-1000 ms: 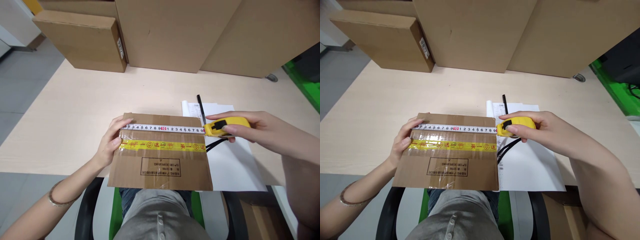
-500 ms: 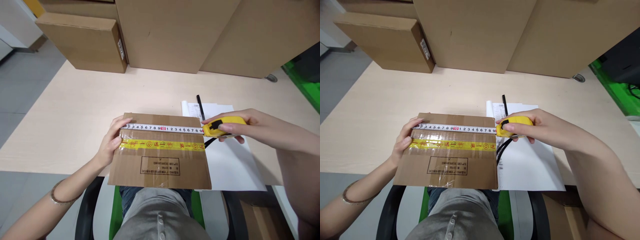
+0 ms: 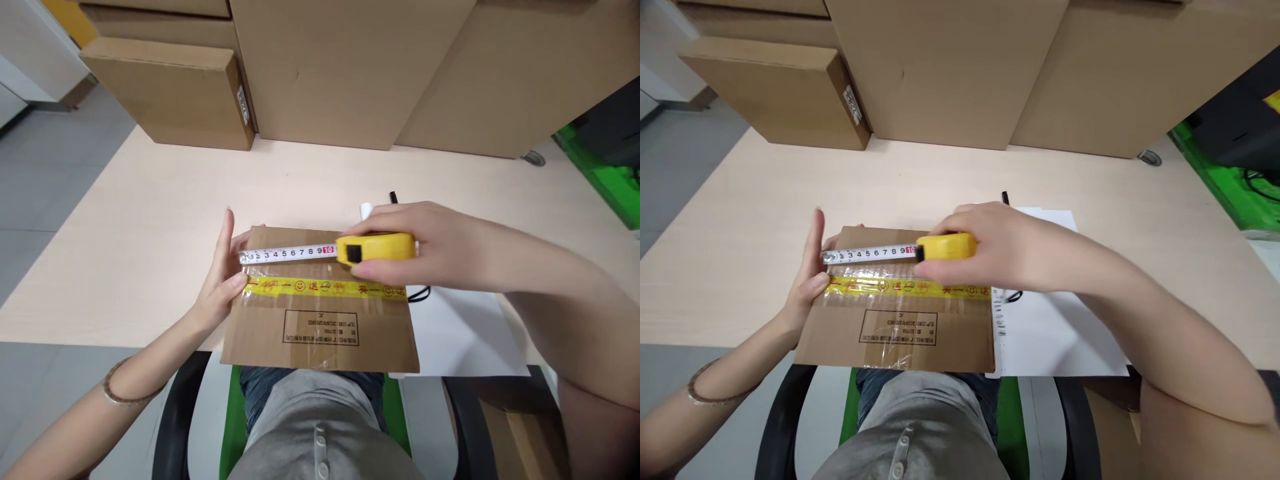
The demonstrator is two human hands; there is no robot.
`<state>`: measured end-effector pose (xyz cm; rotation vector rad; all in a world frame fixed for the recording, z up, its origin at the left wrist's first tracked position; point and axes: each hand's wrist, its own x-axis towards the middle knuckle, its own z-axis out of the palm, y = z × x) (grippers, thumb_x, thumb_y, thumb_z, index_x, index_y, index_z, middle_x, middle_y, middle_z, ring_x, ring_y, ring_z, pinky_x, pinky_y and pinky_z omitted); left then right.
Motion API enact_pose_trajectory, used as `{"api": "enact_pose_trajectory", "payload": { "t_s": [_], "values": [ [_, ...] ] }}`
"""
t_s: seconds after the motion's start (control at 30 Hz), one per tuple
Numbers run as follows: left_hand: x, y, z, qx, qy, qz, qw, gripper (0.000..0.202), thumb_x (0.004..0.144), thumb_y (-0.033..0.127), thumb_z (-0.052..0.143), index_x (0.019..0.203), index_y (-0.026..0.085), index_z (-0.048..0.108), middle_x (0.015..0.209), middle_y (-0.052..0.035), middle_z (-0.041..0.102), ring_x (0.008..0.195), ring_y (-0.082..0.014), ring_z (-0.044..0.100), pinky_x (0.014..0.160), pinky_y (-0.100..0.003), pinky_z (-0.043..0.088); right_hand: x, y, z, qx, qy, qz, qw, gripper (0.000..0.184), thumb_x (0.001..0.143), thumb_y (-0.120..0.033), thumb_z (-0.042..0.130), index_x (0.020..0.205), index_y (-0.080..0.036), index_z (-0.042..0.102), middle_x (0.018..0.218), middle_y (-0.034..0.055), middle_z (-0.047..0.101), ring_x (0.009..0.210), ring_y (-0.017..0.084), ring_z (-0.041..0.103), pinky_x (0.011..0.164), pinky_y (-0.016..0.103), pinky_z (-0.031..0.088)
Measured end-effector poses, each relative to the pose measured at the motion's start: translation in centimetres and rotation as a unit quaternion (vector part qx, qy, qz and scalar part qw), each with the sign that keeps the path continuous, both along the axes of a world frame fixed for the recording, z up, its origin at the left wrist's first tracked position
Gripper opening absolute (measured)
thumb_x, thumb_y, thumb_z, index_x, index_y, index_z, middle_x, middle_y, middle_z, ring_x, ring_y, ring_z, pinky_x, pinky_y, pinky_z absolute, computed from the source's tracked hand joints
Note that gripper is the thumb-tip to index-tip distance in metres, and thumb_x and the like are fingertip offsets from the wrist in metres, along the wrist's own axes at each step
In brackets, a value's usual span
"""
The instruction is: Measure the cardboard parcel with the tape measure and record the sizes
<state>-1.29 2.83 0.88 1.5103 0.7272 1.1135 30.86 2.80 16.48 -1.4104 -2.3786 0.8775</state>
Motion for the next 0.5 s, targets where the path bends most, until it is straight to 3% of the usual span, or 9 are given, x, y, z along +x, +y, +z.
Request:
{"api": "enact_pose_trajectory", "payload": {
  "t_s": [0.1,0.23,0.33,0.43,0.5],
  "values": [
    [0.0,-0.4,0.5,-0.048,0.008,0.014,0.999,0.093,0.086,0.065,0.074,0.165,0.037,0.034,0.168,-0.0052,0.046,0.155,-0.0394,0.042,0.128,-0.058,0.038,-2.7,0.0,-1.2,0.073,0.036,0.071,0.994,0.036,0.082,-0.041,0.076,0.113,-0.022,0.071,0.110,0.0088,0.069,0.095,0.025,0.067,0.085,0.039,0.054],
    [-0.1,-1.3,1.1,-0.110,0.017,0.038,0.993,0.083,0.087,0.066,0.073,0.159,0.035,0.046,0.172,-0.0029,0.040,0.163,-0.0419,0.025,0.133,-0.062,0.026,-4.2,-0.3,-1.3,0.163,0.074,0.073,0.981,0.041,0.077,-0.035,0.077,0.113,-0.021,0.064,0.117,0.0115,0.066,0.104,0.029,0.064,0.088,0.042,0.053],
    [0.4,-1.8,2.2,-0.148,0.014,0.026,0.989,0.072,0.088,0.065,0.071,0.151,0.034,0.056,0.170,-0.0016,0.044,0.162,-0.0428,0.027,0.131,-0.062,0.033,-2.5,-0.7,-0.6,0.136,0.094,-0.035,0.986,0.042,0.077,-0.046,0.080,0.110,-0.025,0.063,0.107,0.0062,0.068,0.092,0.025,0.064,0.077,0.038,0.050],
    [1.4,-1.7,3.9,-0.185,0.008,-0.006,0.983,0.057,0.096,0.064,0.058,0.142,0.032,0.064,0.153,-0.0042,0.063,0.152,-0.0437,0.045,0.121,-0.063,0.047,1.0,-1.3,-0.7,0.061,0.109,-0.179,0.976,0.036,0.087,-0.058,0.072,0.103,-0.026,0.065,0.087,0.0016,0.066,0.073,0.019,0.057,0.064,0.033,0.041],
    [1.8,-1.6,4.8,-0.178,0.031,-0.013,0.984,0.051,0.103,0.060,0.048,0.140,0.030,0.067,0.137,-0.0060,0.074,0.141,-0.0426,0.059,0.114,-0.062,0.055,3.3,-1.6,-1.4,0.020,0.116,-0.238,0.964,0.036,0.092,-0.061,0.067,0.092,-0.025,0.067,0.078,0.0011,0.063,0.069,0.017,0.053,0.060,0.032,0.036]
  ]
}}
